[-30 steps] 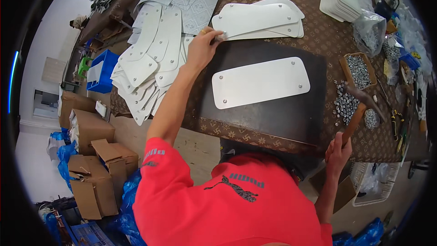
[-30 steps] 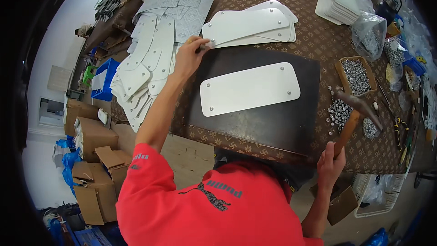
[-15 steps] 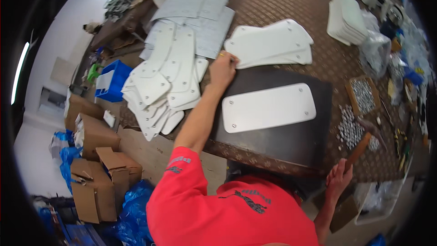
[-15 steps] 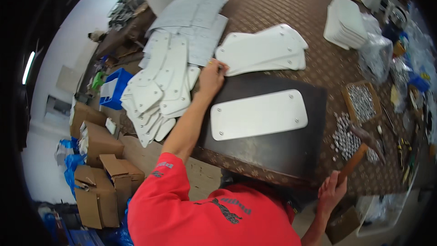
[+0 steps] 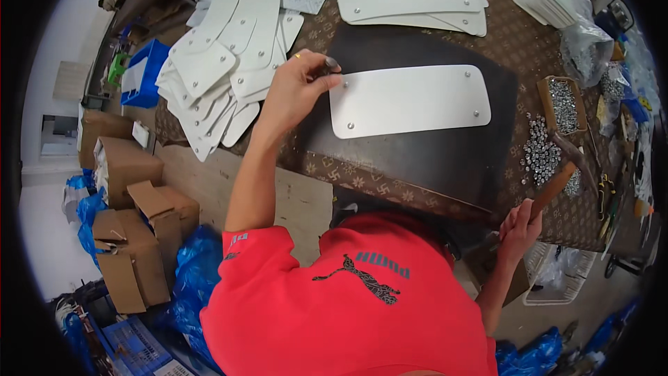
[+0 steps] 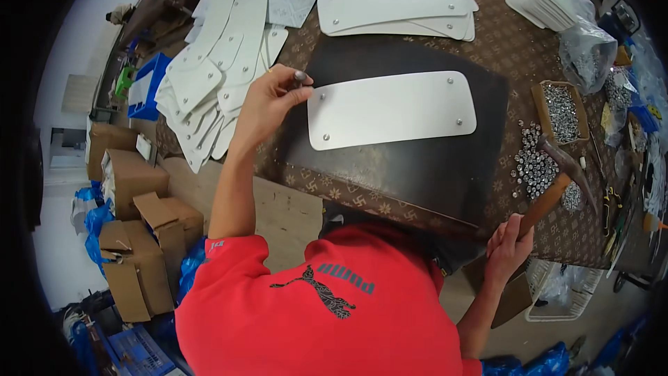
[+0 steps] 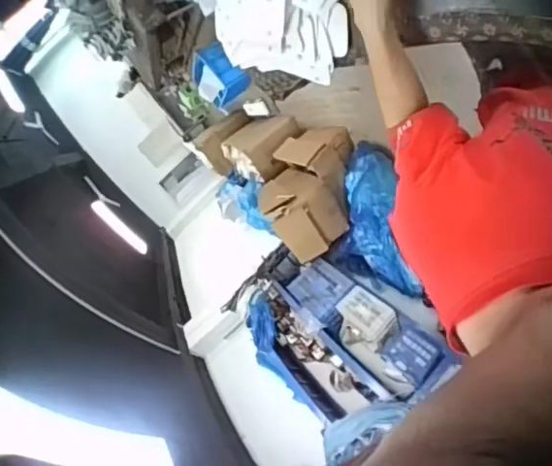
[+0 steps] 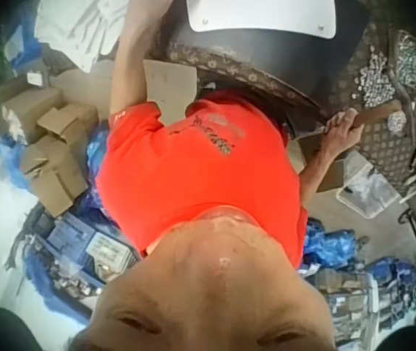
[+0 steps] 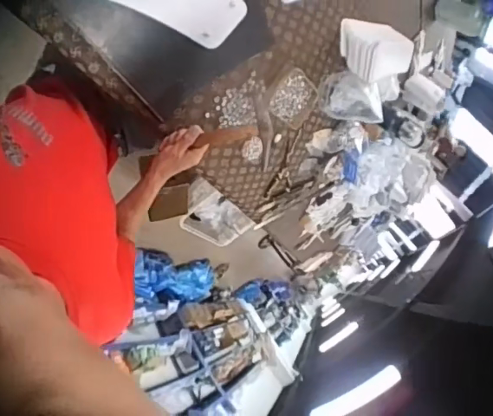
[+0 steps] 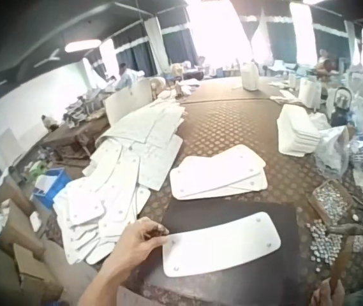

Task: Attaching metal eyelets to white material components using a hammer on a workbench.

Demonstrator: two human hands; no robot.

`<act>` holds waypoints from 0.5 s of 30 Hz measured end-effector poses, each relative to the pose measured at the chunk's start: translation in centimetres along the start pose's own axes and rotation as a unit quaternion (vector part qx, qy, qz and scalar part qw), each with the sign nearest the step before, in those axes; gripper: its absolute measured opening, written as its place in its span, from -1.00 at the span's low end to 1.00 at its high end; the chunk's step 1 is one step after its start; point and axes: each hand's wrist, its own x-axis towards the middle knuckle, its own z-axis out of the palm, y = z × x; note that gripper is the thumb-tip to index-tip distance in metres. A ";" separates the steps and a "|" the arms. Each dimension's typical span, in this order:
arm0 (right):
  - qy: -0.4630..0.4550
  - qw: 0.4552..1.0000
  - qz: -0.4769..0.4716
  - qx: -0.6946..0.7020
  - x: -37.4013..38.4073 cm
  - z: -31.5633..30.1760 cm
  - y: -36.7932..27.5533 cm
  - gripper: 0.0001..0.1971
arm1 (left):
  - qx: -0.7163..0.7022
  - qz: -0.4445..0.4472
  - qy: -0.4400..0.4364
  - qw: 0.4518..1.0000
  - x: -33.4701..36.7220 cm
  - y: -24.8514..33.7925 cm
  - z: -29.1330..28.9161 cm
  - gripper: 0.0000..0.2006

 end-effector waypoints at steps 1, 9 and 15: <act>-0.001 1.000 -0.001 -0.005 0.1 0.1 -0.2 -0.76 | -0.003 -0.008 0.005 1.000 -0.9 -0.4 0.2 -0.84; 0.000 1.000 -0.004 -0.029 -1.2 1.1 -0.5 -0.72 | 0.206 0.205 0.074 0.954 -2.4 -2.5 4.5 -0.77; -0.037 0.999 0.001 -0.024 -2.1 2.0 -0.3 -0.72 | 0.171 0.192 0.013 0.966 0.5 -3.6 2.7 -0.77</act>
